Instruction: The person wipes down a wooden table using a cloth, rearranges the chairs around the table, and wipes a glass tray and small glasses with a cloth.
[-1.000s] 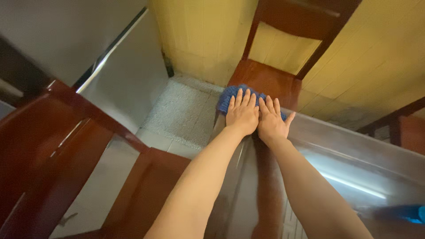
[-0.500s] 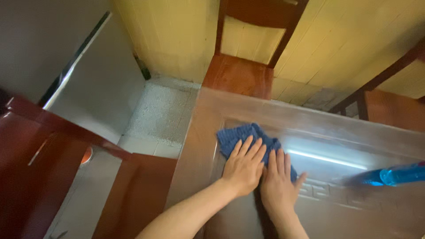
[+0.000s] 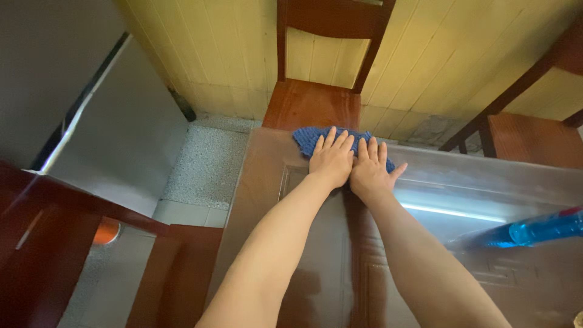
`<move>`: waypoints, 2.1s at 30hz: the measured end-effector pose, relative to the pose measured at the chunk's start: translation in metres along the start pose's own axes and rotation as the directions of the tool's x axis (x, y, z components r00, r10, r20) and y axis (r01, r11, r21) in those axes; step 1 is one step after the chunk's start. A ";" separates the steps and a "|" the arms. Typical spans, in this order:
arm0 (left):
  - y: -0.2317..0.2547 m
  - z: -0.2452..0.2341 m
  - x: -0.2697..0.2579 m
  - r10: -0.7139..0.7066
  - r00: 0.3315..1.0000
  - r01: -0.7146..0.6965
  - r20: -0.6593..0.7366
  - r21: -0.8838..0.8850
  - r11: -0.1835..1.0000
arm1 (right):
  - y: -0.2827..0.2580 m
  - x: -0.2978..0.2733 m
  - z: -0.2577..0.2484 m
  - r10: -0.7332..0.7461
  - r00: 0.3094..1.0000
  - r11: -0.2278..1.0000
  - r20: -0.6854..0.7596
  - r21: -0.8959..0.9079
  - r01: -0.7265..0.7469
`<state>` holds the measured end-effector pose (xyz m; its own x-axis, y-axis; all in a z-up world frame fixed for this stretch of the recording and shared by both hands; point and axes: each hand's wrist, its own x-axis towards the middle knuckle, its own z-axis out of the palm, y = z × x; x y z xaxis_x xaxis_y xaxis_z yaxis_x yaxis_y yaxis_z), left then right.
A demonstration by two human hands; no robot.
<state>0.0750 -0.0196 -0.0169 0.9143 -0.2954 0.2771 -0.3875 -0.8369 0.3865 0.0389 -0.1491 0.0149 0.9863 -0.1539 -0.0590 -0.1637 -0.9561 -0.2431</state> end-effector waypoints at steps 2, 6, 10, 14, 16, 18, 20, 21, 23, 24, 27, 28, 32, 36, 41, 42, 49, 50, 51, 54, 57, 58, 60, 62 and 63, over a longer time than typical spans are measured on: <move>0.005 -0.002 -0.012 -0.023 0.997 0.020 -0.078 -0.039 0.999 | 0.007 -0.008 0.003 -0.085 0.996 0.996 -0.040 0.011 0.086; 0.018 -0.014 -0.049 -0.019 0.996 0.017 -0.089 -0.026 1.000 | 0.009 -0.049 0.006 -0.094 0.991 0.995 -0.098 0.018 0.096; 0.040 -0.044 -0.118 0.007 0.999 -0.008 -0.046 -0.014 1.000 | 0.010 -0.120 0.004 -0.122 0.984 0.990 -0.130 0.060 0.131; 0.075 -0.088 -0.219 0.005 1.000 -0.006 -0.016 -0.055 0.998 | 0.018 -0.219 0.001 -0.232 0.960 0.972 -0.157 -0.083 0.222; 0.095 -0.105 -0.269 -0.013 1.000 0.013 -0.006 -0.043 0.999 | 0.024 -0.270 0.001 -0.275 0.950 0.960 -0.149 -0.097 0.263; 0.117 -0.120 -0.316 -0.030 0.999 0.030 -0.011 -0.044 0.999 | 0.027 -0.317 0.004 -0.293 0.944 0.956 -0.150 -0.076 0.284; 0.131 -0.127 -0.345 -0.050 0.999 0.050 0.002 -0.039 0.998 | 0.030 -0.353 0.009 -0.299 0.912 0.954 -0.281 -0.054 0.296; 0.135 -0.129 -0.354 -0.040 0.999 0.040 0.001 -0.034 0.999 | 0.034 -0.357 0.011 -0.303 0.913 0.952 -0.274 -0.054 0.300; 0.132 -0.129 -0.351 -0.031 0.999 0.031 -0.008 -0.026 0.999 | 0.037 -0.353 0.012 -0.334 0.895 0.943 -0.295 -0.101 0.318; 0.128 -0.128 -0.342 -0.013 1.000 0.013 0.005 -0.013 1.000 | 0.038 -0.345 0.011 -0.335 0.895 0.942 -0.295 -0.103 0.318; 0.109 -0.117 -0.289 0.018 0.999 -0.018 0.033 -0.008 1.000 | 0.037 -0.289 0.005 -0.320 0.932 0.945 -0.168 -0.131 0.301; 0.104 -0.109 -0.267 0.021 0.998 -0.020 0.056 -0.019 1.000 | 0.035 -0.268 0.005 -0.275 0.948 0.958 -0.163 -0.131 0.255; 0.082 -0.070 -0.161 0.100 0.993 -0.103 0.066 0.045 0.994 | 0.037 -0.175 -0.004 -0.116 0.983 0.989 -0.146 -0.106 0.101; 0.078 -0.018 -0.055 0.090 0.990 -0.091 0.106 0.005 0.996 | 0.056 -0.076 -0.010 0.018 0.987 0.998 -0.159 -0.052 -0.027; 0.088 0.015 -0.005 0.058 0.990 -0.055 0.127 -0.023 0.998 | 0.084 -0.036 -0.002 0.040 0.972 0.996 -0.230 -0.067 -0.057; 0.087 0.015 -0.012 0.068 0.991 -0.064 0.111 -0.040 0.997 | 0.086 -0.042 0.003 0.044 0.974 0.996 -0.221 -0.067 -0.060; 0.124 -0.013 -0.103 0.191 0.977 -0.184 0.099 -0.071 0.980 | 0.104 -0.152 0.003 0.079 0.963 0.995 -0.256 -0.035 -0.091; 0.131 -0.021 -0.121 0.192 0.975 -0.185 0.108 -0.071 0.980 | 0.107 -0.173 0.001 0.060 0.957 0.995 -0.282 -0.054 -0.078; 0.140 -0.030 -0.144 0.220 0.972 -0.213 0.083 -0.082 0.974 | 0.108 -0.197 0.001 0.067 0.959 0.995 -0.276 -0.050 -0.084; 0.166 -0.056 -0.210 0.245 0.967 -0.235 0.077 -0.121 0.965 | 0.107 -0.273 0.004 0.079 0.944 0.995 -0.319 -0.037 -0.096; 0.181 -0.084 -0.290 0.214 0.968 -0.195 0.133 -0.146 0.970 | 0.105 -0.354 0.006 0.052 0.952 0.997 -0.301 -0.032 -0.065; 0.183 -0.092 -0.319 0.214 0.966 -0.199 0.144 -0.115 0.973 | 0.106 -0.383 0.005 -0.019 0.956 0.999 -0.291 -0.031 0.010; 0.190 -0.106 -0.376 0.201 0.966 -0.192 0.162 -0.072 0.979 | 0.100 -0.427 0.006 -0.098 0.956 0.995 -0.275 -0.019 0.097; 0.193 -0.110 -0.407 0.146 0.978 -0.130 0.148 -0.112 0.985 | 0.099 -0.446 0.005 -0.181 0.949 0.983 -0.257 -0.067 0.169; 0.188 -0.108 -0.406 0.140 0.980 -0.126 0.144 -0.104 0.987 | 0.097 -0.439 0.007 -0.189 0.947 0.982 -0.259 -0.063 0.179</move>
<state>-0.3817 -0.0075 0.0379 0.8585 -0.4726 0.1992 -0.5094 -0.7409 0.4378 -0.4101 -0.1728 0.0105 0.9700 -0.0293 0.2413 0.0173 -0.9819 -0.1885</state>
